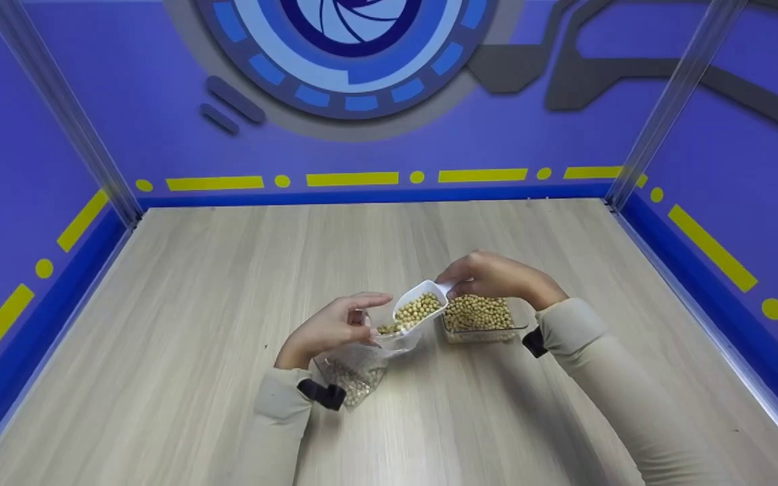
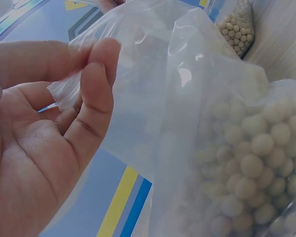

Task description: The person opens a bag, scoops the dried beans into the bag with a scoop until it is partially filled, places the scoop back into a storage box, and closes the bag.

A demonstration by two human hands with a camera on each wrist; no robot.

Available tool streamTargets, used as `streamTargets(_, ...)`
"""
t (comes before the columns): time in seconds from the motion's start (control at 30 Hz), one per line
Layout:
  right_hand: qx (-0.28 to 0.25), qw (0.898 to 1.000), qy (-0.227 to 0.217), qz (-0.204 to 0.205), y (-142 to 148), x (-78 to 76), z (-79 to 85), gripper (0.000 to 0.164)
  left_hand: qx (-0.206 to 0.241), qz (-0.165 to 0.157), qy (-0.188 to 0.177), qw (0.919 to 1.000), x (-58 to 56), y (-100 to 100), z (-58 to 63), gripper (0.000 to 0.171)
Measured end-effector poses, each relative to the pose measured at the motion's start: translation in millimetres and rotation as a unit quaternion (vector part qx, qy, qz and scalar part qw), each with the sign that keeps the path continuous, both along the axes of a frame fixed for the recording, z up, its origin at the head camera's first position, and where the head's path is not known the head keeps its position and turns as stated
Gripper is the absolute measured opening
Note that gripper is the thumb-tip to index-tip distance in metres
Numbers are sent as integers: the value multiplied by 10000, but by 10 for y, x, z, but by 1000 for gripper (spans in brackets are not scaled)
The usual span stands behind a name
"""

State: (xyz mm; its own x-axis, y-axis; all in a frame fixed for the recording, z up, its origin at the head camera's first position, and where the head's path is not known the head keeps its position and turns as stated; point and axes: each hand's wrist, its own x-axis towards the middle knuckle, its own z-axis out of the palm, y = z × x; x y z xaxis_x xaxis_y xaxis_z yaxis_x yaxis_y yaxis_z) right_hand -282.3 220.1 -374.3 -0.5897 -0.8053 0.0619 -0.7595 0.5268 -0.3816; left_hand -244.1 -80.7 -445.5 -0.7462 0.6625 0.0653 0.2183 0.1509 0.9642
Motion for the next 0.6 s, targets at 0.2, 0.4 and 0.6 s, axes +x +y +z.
streamTargets(0.2,21,10000,-60,-65,-16,4,19,24,-1,5,-4,10000,-3,5,8,61)
streamTargets(0.4,17,10000,-11,-17,-36,8,31,22,-107,47,128,9998,-4,1,2,61)
streamTargets(0.6,64,10000,16,-19,-52,11,41,22,-62,5,121,9999,-3,2,4,60)
